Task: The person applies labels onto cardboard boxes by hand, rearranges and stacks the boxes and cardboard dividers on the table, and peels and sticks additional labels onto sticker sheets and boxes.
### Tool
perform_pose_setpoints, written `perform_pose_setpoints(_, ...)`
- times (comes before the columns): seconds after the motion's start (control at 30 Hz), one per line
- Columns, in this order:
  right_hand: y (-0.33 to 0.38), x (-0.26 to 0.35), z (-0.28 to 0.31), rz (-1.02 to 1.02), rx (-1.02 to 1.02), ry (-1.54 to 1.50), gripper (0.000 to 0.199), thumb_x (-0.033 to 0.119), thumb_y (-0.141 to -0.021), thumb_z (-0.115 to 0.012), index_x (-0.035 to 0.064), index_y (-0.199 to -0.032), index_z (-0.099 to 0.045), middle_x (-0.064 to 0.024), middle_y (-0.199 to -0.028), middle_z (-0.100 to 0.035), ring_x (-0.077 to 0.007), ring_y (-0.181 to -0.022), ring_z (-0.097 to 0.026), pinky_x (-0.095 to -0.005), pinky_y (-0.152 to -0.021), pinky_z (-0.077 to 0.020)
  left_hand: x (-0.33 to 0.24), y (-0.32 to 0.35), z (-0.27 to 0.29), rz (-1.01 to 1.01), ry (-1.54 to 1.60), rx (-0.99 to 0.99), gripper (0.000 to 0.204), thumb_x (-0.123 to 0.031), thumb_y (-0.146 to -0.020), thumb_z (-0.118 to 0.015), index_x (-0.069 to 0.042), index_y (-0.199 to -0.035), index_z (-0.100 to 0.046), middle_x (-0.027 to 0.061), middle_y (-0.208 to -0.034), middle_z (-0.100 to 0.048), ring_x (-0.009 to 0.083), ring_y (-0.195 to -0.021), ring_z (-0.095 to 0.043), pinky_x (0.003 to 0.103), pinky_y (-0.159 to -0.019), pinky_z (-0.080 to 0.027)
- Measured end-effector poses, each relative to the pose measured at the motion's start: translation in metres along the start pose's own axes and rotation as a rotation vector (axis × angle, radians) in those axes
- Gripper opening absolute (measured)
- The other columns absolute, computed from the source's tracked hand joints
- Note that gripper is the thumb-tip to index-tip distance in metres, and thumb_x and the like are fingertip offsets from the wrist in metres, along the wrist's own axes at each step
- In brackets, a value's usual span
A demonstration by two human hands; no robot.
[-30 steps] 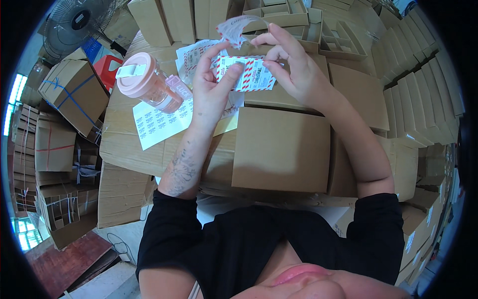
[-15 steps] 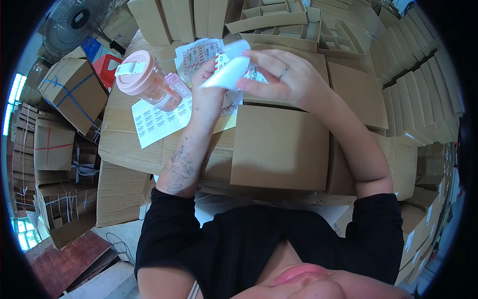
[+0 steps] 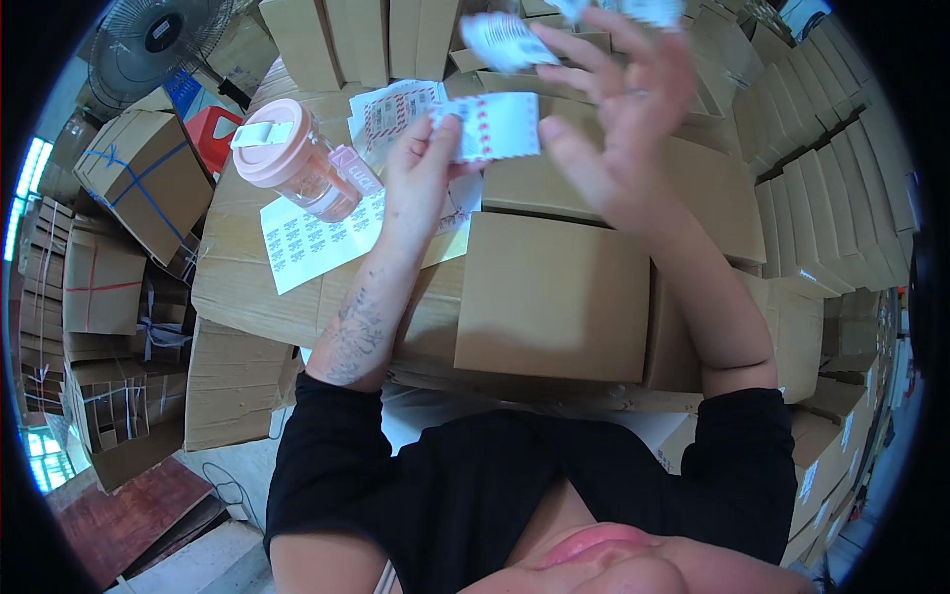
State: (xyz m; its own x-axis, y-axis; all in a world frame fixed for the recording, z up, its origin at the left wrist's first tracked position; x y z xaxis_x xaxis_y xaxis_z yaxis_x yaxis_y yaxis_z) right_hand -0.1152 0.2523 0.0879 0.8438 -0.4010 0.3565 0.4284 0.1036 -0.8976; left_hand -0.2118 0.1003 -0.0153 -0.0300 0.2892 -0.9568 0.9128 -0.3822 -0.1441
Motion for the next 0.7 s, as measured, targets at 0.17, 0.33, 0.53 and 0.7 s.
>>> perform_pose_setpoints(0.17,0.022,-0.007,-0.034,-0.112,0.246,0.265,0.092,-0.012,-0.076,-0.062,0.0212,-0.152,-0.022,-0.0217,-0.154,-0.021,-0.0386,-0.134,-0.044,-0.0465,-0.102,-0.0484,0.001,0.017,-0.022,0.006,-0.042,0.205,0.029,-0.020,-0.105,-0.046,0.000,-0.119,-0.060,0.0034,-0.105,-0.066,0.0088,-0.093,-0.064,0.026,-0.079,-0.057)
perform_pose_setpoints(0.33,0.035,0.006,-0.056,0.144,0.410,0.353,0.081,-0.012,-0.071,-0.069,0.0270,-0.138,-0.048,-0.0208,-0.152,-0.026,-0.0406,-0.130,-0.047,-0.0424,-0.096,-0.0540,0.017,0.006,-0.001,0.036,-0.055,0.122,0.032,-0.024,-0.102,-0.050,-0.001,-0.123,-0.057,0.0043,-0.109,-0.063,0.0098,-0.094,-0.061,0.026,-0.075,-0.052)
perform_pose_setpoints(0.53,0.024,0.008,-0.037,0.057,0.276,0.403,0.072,-0.010,-0.071,-0.074,0.0250,-0.132,-0.058,-0.0199,-0.155,-0.018,-0.0344,-0.121,-0.053,-0.0356,-0.083,-0.0576,0.003,0.018,-0.024,0.134,0.383,0.362,0.042,-0.033,-0.104,-0.044,0.001,-0.125,-0.057,0.0108,-0.114,-0.066,0.0218,-0.103,-0.067,0.035,-0.089,-0.056)
perform_pose_setpoints(0.7,0.008,0.021,-0.025,0.219,0.200,0.459,0.071,-0.014,-0.072,-0.072,0.0222,-0.132,-0.059,-0.0193,-0.155,-0.014,-0.0290,-0.107,-0.057,-0.0304,-0.068,-0.0563,-0.005,0.023,-0.024,0.160,0.145,0.285,0.045,-0.032,-0.105,-0.044,0.006,-0.126,-0.056,0.0145,-0.117,-0.066,0.0223,-0.105,-0.067,0.035,-0.089,-0.057)
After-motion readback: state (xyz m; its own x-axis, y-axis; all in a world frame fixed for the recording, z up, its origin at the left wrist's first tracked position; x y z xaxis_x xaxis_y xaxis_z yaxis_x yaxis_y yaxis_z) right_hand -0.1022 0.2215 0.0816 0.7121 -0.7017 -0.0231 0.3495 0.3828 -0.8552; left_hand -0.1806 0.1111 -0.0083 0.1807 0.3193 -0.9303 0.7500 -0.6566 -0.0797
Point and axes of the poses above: each hand's wrist, its own y-axis away from the middle knuckle, its own z-axis out of the back of the hand, x = y × z, the point moved 6 cm from there along -y, towards the middle knuckle
